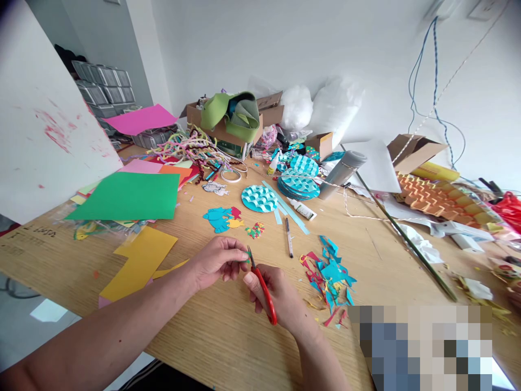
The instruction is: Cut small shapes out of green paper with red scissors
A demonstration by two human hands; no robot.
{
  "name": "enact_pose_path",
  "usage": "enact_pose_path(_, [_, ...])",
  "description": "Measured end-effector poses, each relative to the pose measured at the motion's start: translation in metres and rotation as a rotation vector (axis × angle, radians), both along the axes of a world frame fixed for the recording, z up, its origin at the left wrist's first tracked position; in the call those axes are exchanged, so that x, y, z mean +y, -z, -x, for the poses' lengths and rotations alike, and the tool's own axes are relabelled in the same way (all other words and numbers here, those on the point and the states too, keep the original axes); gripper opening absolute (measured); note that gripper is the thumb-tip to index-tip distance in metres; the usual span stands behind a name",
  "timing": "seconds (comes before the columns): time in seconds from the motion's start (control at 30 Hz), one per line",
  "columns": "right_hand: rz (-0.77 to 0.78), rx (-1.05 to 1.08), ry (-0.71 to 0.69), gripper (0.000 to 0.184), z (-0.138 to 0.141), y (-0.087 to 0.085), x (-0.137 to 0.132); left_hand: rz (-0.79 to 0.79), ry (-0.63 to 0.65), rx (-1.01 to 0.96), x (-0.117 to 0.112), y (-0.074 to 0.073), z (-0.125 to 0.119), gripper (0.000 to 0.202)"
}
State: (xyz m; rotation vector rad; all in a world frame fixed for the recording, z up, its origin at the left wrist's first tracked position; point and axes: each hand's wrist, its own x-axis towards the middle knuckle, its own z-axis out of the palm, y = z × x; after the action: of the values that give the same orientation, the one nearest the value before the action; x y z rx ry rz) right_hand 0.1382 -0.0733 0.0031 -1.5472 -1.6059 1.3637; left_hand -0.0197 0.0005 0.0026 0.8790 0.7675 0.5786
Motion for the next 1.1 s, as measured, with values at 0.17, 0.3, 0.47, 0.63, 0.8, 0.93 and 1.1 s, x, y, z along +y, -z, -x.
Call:
enact_pose_path(0.17, [0.006,0.012,0.006,0.049,-0.0003,0.0017,0.0001,0.012,-0.007,0.0,0.0,-0.0004,-0.0001,0.022])
enact_pose_path(0.3, [-0.001,0.001,0.008,0.05,0.0004,0.0011,0.0006,0.008,-0.009,-0.01,-0.0004,-0.0007,-0.0001,0.022])
enact_pose_path(0.47, [-0.046,-0.045,-0.008,0.048,0.0019,0.0003,0.002,0.007,-0.015,-0.001,-0.0009,-0.0011,-0.0005,0.023])
enact_pose_path(0.63, [-0.026,-0.032,0.004,0.048,0.0026,0.0004,0.0027,0.009,-0.013,-0.012,-0.0006,0.0006,-0.0005,0.023])
enact_pose_path(0.8, [-0.005,-0.028,0.032,0.048,0.0017,0.0024,0.002,0.01,-0.01,-0.023,0.0,0.0033,-0.0005,0.022])
enact_pose_path(0.93, [-0.006,-0.032,0.04,0.048,0.0008,0.0037,0.0023,0.011,-0.012,-0.024,0.0001,0.0033,-0.0005,0.021])
enact_pose_path(1.1, [-0.006,-0.052,0.047,0.048,0.0007,0.0036,0.0014,0.019,-0.021,-0.019,0.0003,0.0022,-0.0002,0.022])
